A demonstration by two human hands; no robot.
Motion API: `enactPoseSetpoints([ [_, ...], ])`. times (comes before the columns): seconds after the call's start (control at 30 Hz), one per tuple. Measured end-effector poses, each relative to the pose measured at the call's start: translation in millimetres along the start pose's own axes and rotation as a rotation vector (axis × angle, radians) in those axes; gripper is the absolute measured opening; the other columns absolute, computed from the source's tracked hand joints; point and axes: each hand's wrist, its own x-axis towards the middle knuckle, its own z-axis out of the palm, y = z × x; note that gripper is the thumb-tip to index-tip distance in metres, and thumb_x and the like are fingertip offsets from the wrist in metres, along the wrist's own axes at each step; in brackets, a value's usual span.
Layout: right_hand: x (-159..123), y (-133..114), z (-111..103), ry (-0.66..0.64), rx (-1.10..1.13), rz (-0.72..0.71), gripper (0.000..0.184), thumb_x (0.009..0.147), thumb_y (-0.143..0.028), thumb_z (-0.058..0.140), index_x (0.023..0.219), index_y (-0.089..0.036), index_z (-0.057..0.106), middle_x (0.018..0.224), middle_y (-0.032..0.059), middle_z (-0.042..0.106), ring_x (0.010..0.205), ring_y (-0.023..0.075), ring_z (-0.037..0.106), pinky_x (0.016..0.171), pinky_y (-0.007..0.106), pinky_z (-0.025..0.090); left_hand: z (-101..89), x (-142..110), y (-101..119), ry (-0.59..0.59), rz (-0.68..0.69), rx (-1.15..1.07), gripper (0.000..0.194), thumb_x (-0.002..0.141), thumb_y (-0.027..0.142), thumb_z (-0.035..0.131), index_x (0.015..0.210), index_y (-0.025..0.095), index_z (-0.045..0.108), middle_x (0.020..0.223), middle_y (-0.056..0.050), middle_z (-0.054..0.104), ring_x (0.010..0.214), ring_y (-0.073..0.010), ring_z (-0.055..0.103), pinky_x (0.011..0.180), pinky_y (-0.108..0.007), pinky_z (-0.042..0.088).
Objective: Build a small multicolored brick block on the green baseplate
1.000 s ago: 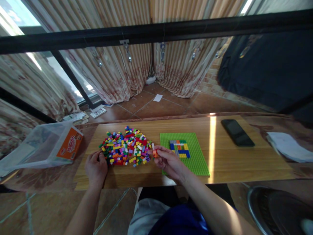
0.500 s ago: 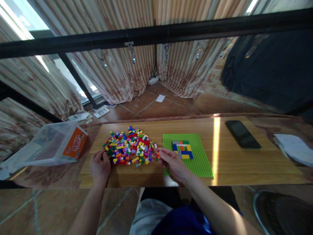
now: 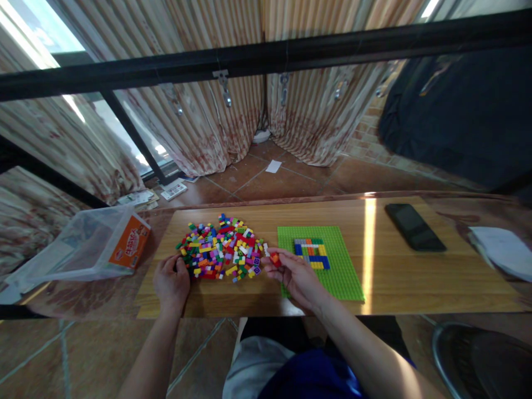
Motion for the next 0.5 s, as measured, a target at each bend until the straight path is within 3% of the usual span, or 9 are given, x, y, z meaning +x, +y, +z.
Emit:
enactPoseSetpoints([
  [0.2,-1.2,-1.5,1.6,0.004,0.044,0.054,0.021,0.082,-0.030,0.067,0.097,-0.016,0.071,0.103,0.0088,0.071,0.065,0.0085,0.061,0.053,0.018,0.050,-0.7,0.3,0.4,-0.001,0.017,-0.025,0.024,0.083,0.030,0.044,0.083,0.019,0.066,0.097,-0.010,0.069,0.095,-0.0238,0.062,0.089,-0.036,0.048],
  [0.5,-1.9,-6.8,10.6,-0.039,-0.035,0.056,0.025,0.075,-0.033,0.074,0.094,-0.017,0.068,0.079,0.0002,0.062,0.051,0.0046,0.045,0.042,0.017,0.030,-1.3,-0.1,1.2,-0.007,0.010,-0.014,0.027,0.084,0.030,0.043,0.085,0.018,0.066,0.099,-0.011,0.068,0.096,-0.0246,0.061,0.090,-0.038,0.048],
])
